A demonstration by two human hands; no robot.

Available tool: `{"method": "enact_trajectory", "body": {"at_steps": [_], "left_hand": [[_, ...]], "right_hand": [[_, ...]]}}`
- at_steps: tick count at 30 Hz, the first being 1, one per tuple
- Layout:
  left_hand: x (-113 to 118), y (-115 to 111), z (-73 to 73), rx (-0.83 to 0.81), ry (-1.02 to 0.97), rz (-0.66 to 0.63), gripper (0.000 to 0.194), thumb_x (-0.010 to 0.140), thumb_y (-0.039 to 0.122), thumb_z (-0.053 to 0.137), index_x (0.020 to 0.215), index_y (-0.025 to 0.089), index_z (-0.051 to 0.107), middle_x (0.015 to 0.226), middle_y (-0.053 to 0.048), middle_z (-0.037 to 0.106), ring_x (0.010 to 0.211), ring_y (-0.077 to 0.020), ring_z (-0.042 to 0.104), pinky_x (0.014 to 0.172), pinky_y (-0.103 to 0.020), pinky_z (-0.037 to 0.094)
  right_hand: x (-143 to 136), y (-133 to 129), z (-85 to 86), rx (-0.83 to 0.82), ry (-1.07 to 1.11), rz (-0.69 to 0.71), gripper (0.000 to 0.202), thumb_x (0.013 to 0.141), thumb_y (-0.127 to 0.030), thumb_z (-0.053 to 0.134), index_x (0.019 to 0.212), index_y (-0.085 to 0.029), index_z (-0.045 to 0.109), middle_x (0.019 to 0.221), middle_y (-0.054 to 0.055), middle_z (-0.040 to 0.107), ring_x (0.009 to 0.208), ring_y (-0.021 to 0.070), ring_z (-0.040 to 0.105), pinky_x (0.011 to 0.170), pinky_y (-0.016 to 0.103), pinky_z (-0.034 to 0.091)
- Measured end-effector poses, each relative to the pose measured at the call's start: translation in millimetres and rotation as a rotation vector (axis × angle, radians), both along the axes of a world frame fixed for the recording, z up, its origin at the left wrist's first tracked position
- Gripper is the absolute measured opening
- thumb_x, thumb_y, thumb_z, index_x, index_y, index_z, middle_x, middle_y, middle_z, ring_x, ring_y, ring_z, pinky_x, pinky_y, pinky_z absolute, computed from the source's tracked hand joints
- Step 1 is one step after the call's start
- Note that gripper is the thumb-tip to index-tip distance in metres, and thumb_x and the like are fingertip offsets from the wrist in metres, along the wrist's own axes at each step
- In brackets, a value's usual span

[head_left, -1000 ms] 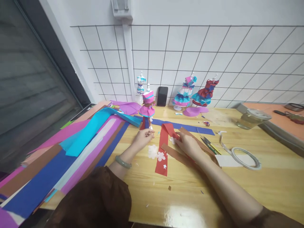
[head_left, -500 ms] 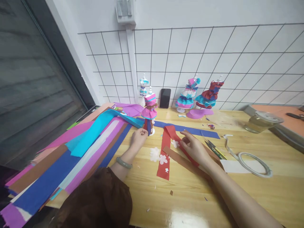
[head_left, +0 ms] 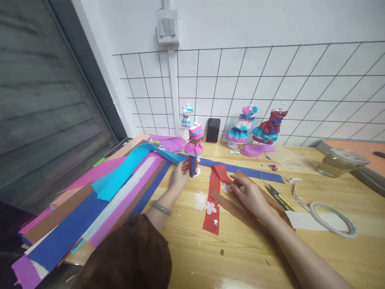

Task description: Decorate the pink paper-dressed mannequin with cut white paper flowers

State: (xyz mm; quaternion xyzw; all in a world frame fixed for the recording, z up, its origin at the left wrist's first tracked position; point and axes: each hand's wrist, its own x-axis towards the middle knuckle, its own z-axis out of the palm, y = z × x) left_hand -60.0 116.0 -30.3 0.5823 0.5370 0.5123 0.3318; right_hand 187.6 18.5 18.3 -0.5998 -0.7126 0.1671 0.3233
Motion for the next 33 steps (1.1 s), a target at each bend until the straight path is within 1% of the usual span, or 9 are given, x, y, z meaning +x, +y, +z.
{"method": "enact_trajectory", "body": {"at_steps": [3, 9, 13, 16, 19, 25, 27, 30, 33], "left_hand": [[-6, 7, -3.1, -0.010, 0.019, -0.042, 0.042, 0.070, 0.005, 0.053, 0.110, 0.016, 0.053, 0.105, -0.010, 0.063, 0.093, -0.0176, 0.059, 0.078, -0.027, 0.046], [-14, 15, -4.6, -0.041, 0.086, -0.026, 0.039, 0.073, 0.008, 0.052, 0.110, 0.015, 0.054, 0.083, -0.007, 0.066, 0.077, -0.0175, 0.061, 0.072, -0.028, 0.046], [-15, 18, -5.5, -0.052, 0.122, -0.003, 0.040, 0.075, 0.007, 0.047, 0.114, 0.014, 0.051, 0.087, -0.008, 0.065, 0.077, -0.0156, 0.060, 0.071, -0.026, 0.046], [-16, 17, -5.7, -0.043, 0.161, 0.002, 0.041, 0.074, 0.004, 0.048, 0.113, 0.015, 0.053, 0.090, -0.007, 0.065, 0.081, -0.0152, 0.060, 0.074, -0.026, 0.045], [-17, 14, -3.8, -0.033, 0.200, 0.006, 0.040, 0.074, 0.005, 0.049, 0.112, 0.016, 0.054, 0.091, -0.007, 0.065, 0.083, -0.0156, 0.060, 0.076, -0.026, 0.044], [-17, 5, 8.6, -0.016, 0.255, -0.011, 0.038, 0.074, 0.006, 0.050, 0.110, 0.018, 0.057, 0.095, -0.008, 0.066, 0.087, -0.0186, 0.060, 0.079, -0.029, 0.044], [-16, 2, 13.7, -0.015, 0.263, -0.016, 0.036, 0.073, 0.007, 0.053, 0.107, 0.019, 0.059, 0.097, -0.009, 0.066, 0.091, -0.0199, 0.060, 0.081, -0.029, 0.043], [-16, -2, 19.5, -0.021, 0.266, -0.015, 0.032, 0.072, 0.011, 0.056, 0.103, 0.018, 0.062, 0.097, -0.008, 0.067, 0.095, -0.0214, 0.059, 0.082, -0.030, 0.043], [-16, -3, 22.0, -0.023, 0.271, -0.018, 0.030, 0.072, 0.012, 0.057, 0.100, 0.019, 0.063, 0.095, -0.007, 0.067, 0.094, -0.0216, 0.059, 0.082, -0.030, 0.044]], "right_hand": [[-2, 2, -2.5, 0.004, 0.017, 0.013, 0.036, 0.082, -0.029, 0.043, 0.116, -0.021, 0.054, 0.086, 0.006, 0.066, 0.077, 0.0204, 0.061, 0.066, 0.032, 0.048], [-12, 1, -0.7, -0.012, 0.031, 0.014, 0.033, 0.081, -0.034, 0.047, 0.108, -0.020, 0.058, 0.087, 0.007, 0.066, 0.075, 0.0206, 0.061, 0.065, 0.032, 0.048], [-15, 2, 1.6, -0.054, 0.029, -0.002, 0.033, 0.081, -0.035, 0.047, 0.106, -0.018, 0.059, 0.094, 0.009, 0.066, 0.079, 0.0215, 0.061, 0.066, 0.033, 0.048], [-15, 9, 12.5, -0.044, 0.002, 0.040, 0.035, 0.081, -0.037, 0.046, 0.107, -0.016, 0.058, 0.096, 0.009, 0.065, 0.080, 0.0220, 0.060, 0.067, 0.034, 0.048], [-21, 20, 41.7, -0.019, -0.029, 0.103, 0.036, 0.081, -0.038, 0.047, 0.106, -0.016, 0.059, 0.086, 0.008, 0.065, 0.075, 0.0207, 0.060, 0.066, 0.034, 0.048], [-61, 47, 132.9, 0.200, 0.017, 0.115, 0.039, 0.078, -0.040, 0.054, 0.110, -0.018, 0.058, 0.093, 0.008, 0.065, 0.079, 0.0206, 0.061, 0.067, 0.034, 0.050], [-77, 58, 157.6, 0.291, 0.040, 0.112, 0.042, 0.078, -0.040, 0.056, 0.113, -0.016, 0.057, 0.094, 0.009, 0.066, 0.083, 0.0217, 0.061, 0.071, 0.035, 0.049], [-97, 77, 180.9, 0.317, 0.059, 0.112, 0.044, 0.078, -0.039, 0.056, 0.115, -0.014, 0.056, 0.098, 0.011, 0.065, 0.088, 0.0216, 0.061, 0.077, 0.036, 0.048], [-111, 94, 189.8, 0.300, 0.037, 0.128, 0.044, 0.079, -0.039, 0.055, 0.113, -0.012, 0.058, 0.101, 0.013, 0.065, 0.090, 0.0219, 0.061, 0.079, 0.035, 0.047]]}}
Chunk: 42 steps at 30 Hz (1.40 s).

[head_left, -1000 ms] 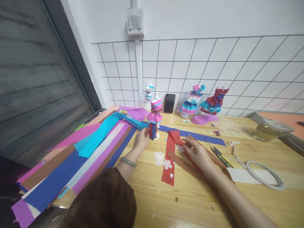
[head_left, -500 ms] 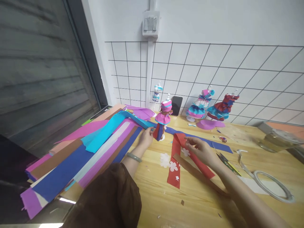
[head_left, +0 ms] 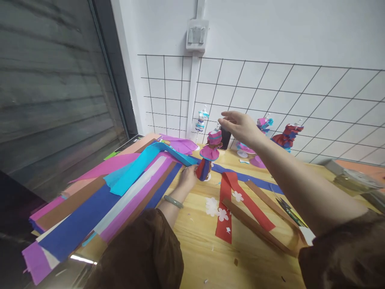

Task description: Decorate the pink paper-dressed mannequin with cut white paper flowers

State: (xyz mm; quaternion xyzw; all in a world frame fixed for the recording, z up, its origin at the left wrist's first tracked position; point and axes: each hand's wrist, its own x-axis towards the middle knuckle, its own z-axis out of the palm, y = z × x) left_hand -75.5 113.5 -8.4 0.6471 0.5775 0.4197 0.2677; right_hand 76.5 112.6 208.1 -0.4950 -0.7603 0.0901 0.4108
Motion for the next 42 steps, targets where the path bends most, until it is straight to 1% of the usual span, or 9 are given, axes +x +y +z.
{"method": "enact_trajectory", "body": {"at_steps": [7, 11, 17, 21, 28, 32, 36, 39, 42], "left_hand": [[-1, 4, -2.8, -0.013, 0.015, 0.000, 0.034, 0.069, 0.009, 0.059, 0.101, 0.020, 0.063, 0.096, -0.008, 0.067, 0.095, -0.0218, 0.060, 0.082, -0.029, 0.044], [-3, 7, -7.3, 0.000, 0.019, -0.020, 0.036, 0.071, 0.006, 0.054, 0.103, 0.019, 0.062, 0.100, -0.008, 0.066, 0.096, -0.0206, 0.059, 0.085, -0.029, 0.043], [-4, 10, -14.1, 0.014, 0.000, -0.042, 0.037, 0.073, 0.005, 0.048, 0.106, 0.017, 0.060, 0.094, -0.008, 0.067, 0.088, -0.0174, 0.061, 0.083, -0.029, 0.045], [-3, 10, -18.2, 0.033, -0.032, -0.074, 0.038, 0.072, 0.005, 0.049, 0.105, 0.018, 0.060, 0.090, -0.006, 0.068, 0.085, -0.0155, 0.061, 0.081, -0.027, 0.046], [-1, 14, -23.9, 0.106, -0.112, -0.056, 0.038, 0.072, 0.003, 0.046, 0.107, 0.015, 0.058, 0.098, -0.007, 0.065, 0.087, -0.0138, 0.060, 0.080, -0.026, 0.047], [-2, 10, -19.2, 0.169, -0.119, -0.030, 0.037, 0.073, 0.006, 0.047, 0.107, 0.014, 0.058, 0.106, -0.009, 0.061, 0.093, -0.0158, 0.058, 0.086, -0.030, 0.045], [-2, 0, -7.9, 0.228, -0.114, -0.028, 0.031, 0.079, 0.017, 0.049, 0.109, 0.016, 0.057, 0.109, -0.010, 0.058, 0.101, -0.0183, 0.054, 0.089, -0.033, 0.043], [0, -9, 1.5, 0.271, -0.096, -0.080, 0.031, 0.081, 0.026, 0.049, 0.110, 0.018, 0.056, 0.112, -0.009, 0.058, 0.107, -0.0188, 0.050, 0.094, -0.033, 0.039], [1, -15, 7.4, 0.274, -0.071, -0.139, 0.030, 0.080, 0.025, 0.051, 0.108, 0.018, 0.058, 0.108, -0.008, 0.060, 0.106, -0.0204, 0.050, 0.096, -0.035, 0.037]], "right_hand": [[-7, 19, -3.8, -0.056, -0.180, -0.035, 0.025, 0.080, -0.032, 0.052, 0.088, -0.014, 0.069, 0.082, 0.008, 0.070, 0.075, 0.0213, 0.063, 0.067, 0.032, 0.047], [-5, 17, -4.8, -0.034, -0.174, -0.045, 0.023, 0.079, -0.031, 0.054, 0.087, -0.016, 0.070, 0.080, 0.007, 0.070, 0.074, 0.0211, 0.063, 0.064, 0.031, 0.047], [0, 10, -0.5, -0.049, -0.041, 0.039, 0.022, 0.077, -0.030, 0.058, 0.091, -0.015, 0.068, 0.085, 0.007, 0.070, 0.080, 0.0190, 0.063, 0.075, 0.033, 0.047], [9, 5, 5.5, -0.068, 0.011, 0.027, 0.022, 0.079, -0.033, 0.057, 0.092, -0.019, 0.067, 0.088, 0.007, 0.070, 0.077, 0.0176, 0.061, 0.071, 0.034, 0.048], [28, 2, 10.1, -0.056, 0.041, 0.080, 0.023, 0.080, -0.038, 0.054, 0.088, -0.019, 0.066, 0.092, 0.007, 0.069, 0.082, 0.0162, 0.060, 0.075, 0.033, 0.047], [31, -1, 7.8, -0.059, 0.028, 0.068, 0.025, 0.080, -0.039, 0.053, 0.089, -0.019, 0.065, 0.094, 0.007, 0.068, 0.082, 0.0172, 0.060, 0.071, 0.033, 0.047], [29, -2, 6.6, -0.035, 0.027, 0.064, 0.024, 0.079, -0.040, 0.053, 0.088, -0.021, 0.065, 0.095, 0.006, 0.068, 0.084, 0.0180, 0.060, 0.072, 0.033, 0.047], [25, -7, 9.6, -0.040, 0.022, 0.058, 0.026, 0.079, -0.040, 0.053, 0.089, -0.019, 0.065, 0.096, 0.007, 0.068, 0.084, 0.0183, 0.060, 0.070, 0.032, 0.047], [22, -12, 15.1, -0.054, 0.013, 0.055, 0.028, 0.080, -0.040, 0.052, 0.091, -0.018, 0.065, 0.098, 0.009, 0.068, 0.085, 0.0190, 0.060, 0.066, 0.030, 0.047]]}}
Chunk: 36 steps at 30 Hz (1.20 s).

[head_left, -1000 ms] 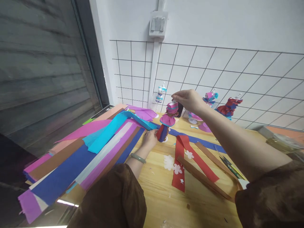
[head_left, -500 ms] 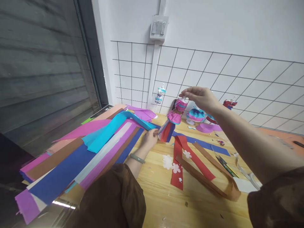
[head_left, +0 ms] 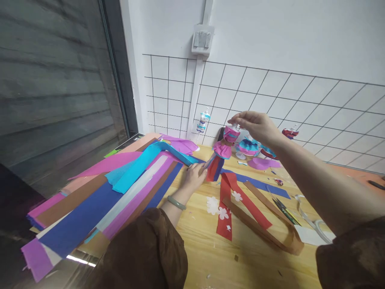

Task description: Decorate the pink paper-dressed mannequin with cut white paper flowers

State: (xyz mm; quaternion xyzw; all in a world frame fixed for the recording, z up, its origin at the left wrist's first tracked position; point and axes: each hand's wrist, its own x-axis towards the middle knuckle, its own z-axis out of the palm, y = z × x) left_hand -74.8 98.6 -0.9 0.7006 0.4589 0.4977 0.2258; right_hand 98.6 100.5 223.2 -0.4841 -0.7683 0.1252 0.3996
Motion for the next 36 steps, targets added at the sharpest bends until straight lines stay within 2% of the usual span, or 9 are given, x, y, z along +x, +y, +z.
{"method": "enact_trajectory", "body": {"at_steps": [3, 7, 16, 20, 24, 28, 32, 36], "left_hand": [[0, -1, 1.5, -0.037, 0.003, -0.023, 0.029, 0.079, 0.022, 0.051, 0.106, 0.017, 0.059, 0.104, -0.010, 0.062, 0.102, -0.0219, 0.053, 0.094, -0.036, 0.038], [0, -1, -0.3, -0.112, -0.046, -0.039, 0.032, 0.079, 0.026, 0.053, 0.109, 0.017, 0.057, 0.104, -0.010, 0.062, 0.098, -0.0216, 0.056, 0.089, -0.036, 0.041], [5, -4, -4.1, -0.267, -0.234, -0.103, 0.043, 0.074, 0.026, 0.060, 0.117, 0.021, 0.052, 0.101, -0.007, 0.063, 0.096, -0.0194, 0.058, 0.082, -0.030, 0.046], [7, 2, -8.4, -0.336, -0.329, -0.152, 0.048, 0.076, 0.025, 0.058, 0.122, 0.020, 0.046, 0.086, -0.004, 0.063, 0.080, -0.0158, 0.061, 0.071, -0.027, 0.048], [9, 8, -12.4, -0.414, -0.425, -0.222, 0.055, 0.078, 0.020, 0.052, 0.130, 0.015, 0.033, 0.061, 0.003, 0.056, 0.056, -0.0115, 0.058, 0.057, -0.024, 0.047], [9, 11, -13.1, -0.470, -0.504, -0.257, 0.058, 0.076, 0.015, 0.052, 0.130, 0.012, 0.030, 0.054, 0.005, 0.052, 0.049, -0.0094, 0.055, 0.052, -0.021, 0.044], [8, 12, -13.2, -0.491, -0.551, -0.262, 0.061, 0.073, 0.014, 0.052, 0.130, 0.016, 0.032, 0.063, 0.003, 0.056, 0.053, -0.0087, 0.056, 0.054, -0.021, 0.044], [6, 16, -15.1, -0.458, -0.572, -0.235, 0.073, 0.068, 0.010, 0.054, 0.135, 0.019, 0.025, 0.099, -0.007, 0.060, 0.082, -0.0120, 0.059, 0.072, -0.025, 0.046]], "right_hand": [[0, -2, 4.6, 0.021, -0.011, -0.005, 0.028, 0.080, -0.040, 0.052, 0.091, -0.017, 0.065, 0.098, 0.009, 0.068, 0.086, 0.0191, 0.059, 0.065, 0.030, 0.046], [4, 0, 7.5, 0.055, -0.022, -0.019, 0.029, 0.080, -0.041, 0.051, 0.091, -0.017, 0.064, 0.099, 0.009, 0.067, 0.085, 0.0190, 0.059, 0.064, 0.030, 0.046], [2, -2, 5.3, 0.056, -0.035, -0.006, 0.026, 0.081, -0.039, 0.050, 0.091, -0.019, 0.064, 0.101, 0.008, 0.067, 0.084, 0.0183, 0.059, 0.063, 0.030, 0.047], [3, -2, 4.0, 0.056, -0.041, -0.016, 0.026, 0.081, -0.038, 0.050, 0.091, -0.019, 0.064, 0.100, 0.008, 0.067, 0.084, 0.0179, 0.060, 0.066, 0.031, 0.047], [3, -2, 3.2, 0.062, -0.029, -0.007, 0.024, 0.081, -0.037, 0.051, 0.090, -0.019, 0.064, 0.099, 0.007, 0.067, 0.086, 0.0175, 0.060, 0.071, 0.032, 0.047], [2, -3, 3.4, 0.061, -0.023, -0.011, 0.025, 0.082, -0.038, 0.051, 0.089, -0.019, 0.064, 0.099, 0.007, 0.067, 0.085, 0.0175, 0.060, 0.069, 0.031, 0.047], [2, -6, 5.3, 0.057, -0.004, -0.042, 0.026, 0.080, -0.039, 0.053, 0.089, -0.018, 0.064, 0.097, 0.009, 0.068, 0.079, 0.0170, 0.060, 0.061, 0.029, 0.047], [0, -7, 5.3, 0.047, -0.001, -0.070, 0.028, 0.077, -0.041, 0.055, 0.087, -0.017, 0.065, 0.093, 0.009, 0.069, 0.067, 0.0151, 0.060, 0.056, 0.028, 0.047]]}}
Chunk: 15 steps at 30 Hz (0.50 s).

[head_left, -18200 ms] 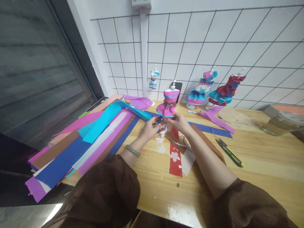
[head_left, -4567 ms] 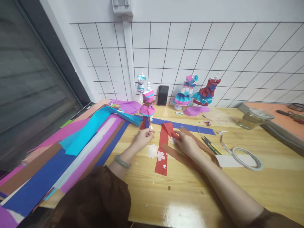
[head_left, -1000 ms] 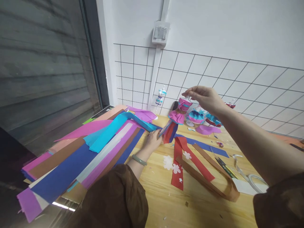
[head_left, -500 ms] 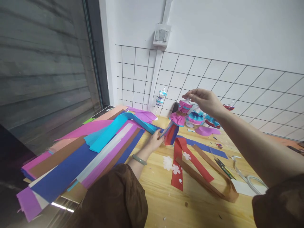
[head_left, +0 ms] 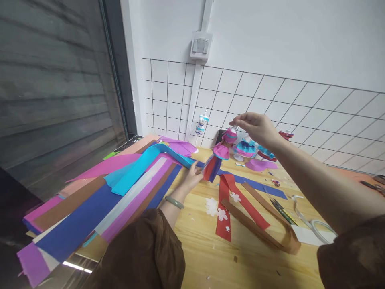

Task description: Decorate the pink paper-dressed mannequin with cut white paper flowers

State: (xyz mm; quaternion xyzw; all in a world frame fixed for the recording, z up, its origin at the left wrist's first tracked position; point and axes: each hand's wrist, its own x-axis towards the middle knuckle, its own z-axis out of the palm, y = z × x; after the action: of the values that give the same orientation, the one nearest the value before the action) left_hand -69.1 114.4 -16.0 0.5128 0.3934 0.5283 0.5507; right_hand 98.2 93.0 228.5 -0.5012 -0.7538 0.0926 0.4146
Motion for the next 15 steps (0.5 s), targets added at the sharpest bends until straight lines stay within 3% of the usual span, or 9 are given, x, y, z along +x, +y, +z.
{"method": "enact_trajectory", "body": {"at_steps": [4, 15], "left_hand": [[-2, 3, 0.3, 0.060, 0.018, 0.083, 0.076, 0.065, 0.002, 0.046, 0.135, 0.020, 0.024, 0.125, -0.011, 0.046, 0.105, -0.0144, 0.051, 0.090, -0.029, 0.039], [-3, -2, 6.3, 0.162, 0.009, 0.198, 0.062, 0.067, 0.007, 0.047, 0.128, 0.017, 0.037, 0.114, -0.011, 0.053, 0.097, -0.0156, 0.053, 0.089, -0.032, 0.040]], "right_hand": [[-4, 2, -4.9, 0.019, -0.030, -0.033, 0.027, 0.075, -0.042, 0.057, 0.081, -0.018, 0.068, 0.082, 0.008, 0.070, 0.065, 0.0168, 0.061, 0.058, 0.030, 0.048], [-10, 17, -17.9, 0.032, -0.084, -0.080, 0.029, 0.070, -0.043, 0.063, 0.080, -0.016, 0.068, 0.073, 0.006, 0.070, 0.061, 0.0163, 0.061, 0.056, 0.028, 0.046]]}}
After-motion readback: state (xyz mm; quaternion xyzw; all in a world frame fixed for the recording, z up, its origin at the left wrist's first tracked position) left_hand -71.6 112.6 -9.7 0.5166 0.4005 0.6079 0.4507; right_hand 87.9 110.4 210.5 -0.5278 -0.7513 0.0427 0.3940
